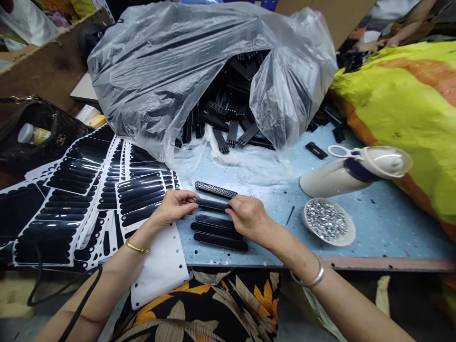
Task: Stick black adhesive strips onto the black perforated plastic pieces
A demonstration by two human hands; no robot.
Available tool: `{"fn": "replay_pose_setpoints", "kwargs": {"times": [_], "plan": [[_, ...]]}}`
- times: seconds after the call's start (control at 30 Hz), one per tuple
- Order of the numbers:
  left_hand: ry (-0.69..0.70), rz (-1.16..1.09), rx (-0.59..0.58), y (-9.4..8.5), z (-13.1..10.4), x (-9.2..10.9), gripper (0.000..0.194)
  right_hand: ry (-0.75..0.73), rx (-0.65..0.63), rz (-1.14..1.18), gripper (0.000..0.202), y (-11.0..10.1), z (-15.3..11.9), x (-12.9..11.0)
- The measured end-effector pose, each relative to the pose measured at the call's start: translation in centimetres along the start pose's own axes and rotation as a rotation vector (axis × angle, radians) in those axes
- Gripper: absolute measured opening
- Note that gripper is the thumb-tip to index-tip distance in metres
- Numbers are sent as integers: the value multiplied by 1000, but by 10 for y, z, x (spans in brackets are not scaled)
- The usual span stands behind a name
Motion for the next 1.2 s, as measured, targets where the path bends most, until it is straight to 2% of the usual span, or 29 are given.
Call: {"fn": "replay_pose_setpoints", "kwargs": {"times": [0.37,0.67,0.9,1.2], "plan": [[5,-26,-5,-2,3,-3,15,28,24,60,16,2,-3,3],[-1,-67,-43,-4,3,-6,23,42,70,194,16,-4,-4,2],[-24,-66,-24,-3,2,-2,20,60,65,191,14,-3,-7,3],[21,-81,-44,-4,4,-7,23,16,51,152,16,-2,-4,2]]}}
Point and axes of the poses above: each hand's wrist, its own z-axis towards the middle knuckle, its own y-axis out of the palm, x = y × z, the point moved 2 cm from there along z, towards the middle knuckle, and after that the axes turned 8 degrees about -x, right-handed, at the moved point
